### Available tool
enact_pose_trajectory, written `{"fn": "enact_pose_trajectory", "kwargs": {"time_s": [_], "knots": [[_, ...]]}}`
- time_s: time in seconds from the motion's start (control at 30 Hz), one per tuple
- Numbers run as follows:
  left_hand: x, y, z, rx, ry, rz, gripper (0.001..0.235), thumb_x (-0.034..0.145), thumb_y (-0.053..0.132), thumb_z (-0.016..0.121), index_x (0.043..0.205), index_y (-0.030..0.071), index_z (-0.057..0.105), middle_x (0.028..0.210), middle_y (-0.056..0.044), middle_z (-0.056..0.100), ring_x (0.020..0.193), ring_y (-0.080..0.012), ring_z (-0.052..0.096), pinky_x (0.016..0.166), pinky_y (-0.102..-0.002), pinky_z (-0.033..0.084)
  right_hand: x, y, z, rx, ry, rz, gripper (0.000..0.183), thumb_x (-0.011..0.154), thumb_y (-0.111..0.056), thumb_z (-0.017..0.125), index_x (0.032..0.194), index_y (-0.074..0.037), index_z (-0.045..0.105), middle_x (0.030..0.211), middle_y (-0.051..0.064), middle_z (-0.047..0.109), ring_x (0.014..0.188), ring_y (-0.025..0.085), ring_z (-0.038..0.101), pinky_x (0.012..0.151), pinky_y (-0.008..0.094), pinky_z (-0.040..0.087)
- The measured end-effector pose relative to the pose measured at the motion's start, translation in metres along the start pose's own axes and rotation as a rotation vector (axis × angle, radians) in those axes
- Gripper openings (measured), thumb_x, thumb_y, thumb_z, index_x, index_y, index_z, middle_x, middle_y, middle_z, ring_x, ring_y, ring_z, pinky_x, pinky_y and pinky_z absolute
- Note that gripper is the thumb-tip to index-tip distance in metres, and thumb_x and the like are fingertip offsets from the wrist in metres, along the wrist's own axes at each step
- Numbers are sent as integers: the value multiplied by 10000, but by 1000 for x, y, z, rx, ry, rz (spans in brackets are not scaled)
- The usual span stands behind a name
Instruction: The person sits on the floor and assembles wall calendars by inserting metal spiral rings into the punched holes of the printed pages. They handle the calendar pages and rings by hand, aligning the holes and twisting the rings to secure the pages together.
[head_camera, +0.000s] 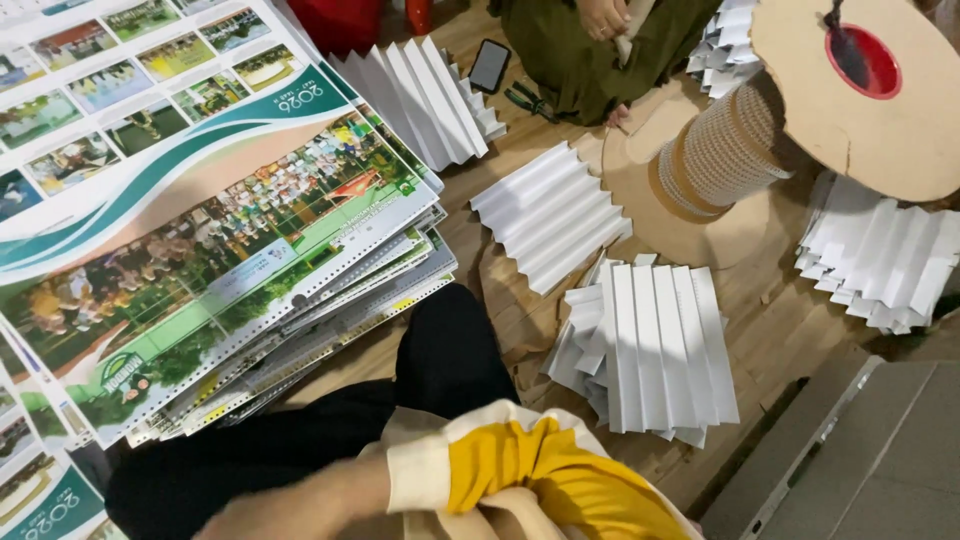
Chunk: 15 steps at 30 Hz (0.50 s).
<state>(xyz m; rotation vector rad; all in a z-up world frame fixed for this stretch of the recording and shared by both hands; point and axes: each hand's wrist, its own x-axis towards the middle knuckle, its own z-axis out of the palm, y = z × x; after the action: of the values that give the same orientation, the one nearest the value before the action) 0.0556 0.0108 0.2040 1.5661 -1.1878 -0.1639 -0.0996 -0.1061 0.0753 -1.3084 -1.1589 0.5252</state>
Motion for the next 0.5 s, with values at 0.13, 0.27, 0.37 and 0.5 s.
{"fn": "enact_pose_trajectory", "kwargs": {"time_s": [0.13,0.27,0.37,0.5], "knots": [[32,49,110,-20,-19,6,424,840,400,498,1108,74,530,868,-61,592,767,-184,583,692,-317,466,9,20,-89,-97,203,62,134,884,-228,444,907,-148,548,855,18,617,777,95,607,696,198,511],[33,69,208,-16,11,-7,439,816,432,512,1086,87,540,844,-44,599,748,-170,589,682,-310,470,-8,17,-233,-400,837,137,109,868,-153,503,814,-129,594,774,10,608,705,127,596,665,216,536],[30,60,270,86,158,171,117,933,169,466,916,68,523,929,-73,508,798,-232,511,731,-298,427,-67,27,-319,-416,1218,198,43,839,-145,564,803,-136,587,696,29,630,577,100,588,438,177,449],[30,52,288,-136,59,98,100,919,231,487,953,147,527,916,-11,563,850,-195,559,750,-287,449,-148,1,-363,-439,1437,332,32,812,-136,608,787,-138,627,625,50,654,477,90,604,369,160,458]]}}
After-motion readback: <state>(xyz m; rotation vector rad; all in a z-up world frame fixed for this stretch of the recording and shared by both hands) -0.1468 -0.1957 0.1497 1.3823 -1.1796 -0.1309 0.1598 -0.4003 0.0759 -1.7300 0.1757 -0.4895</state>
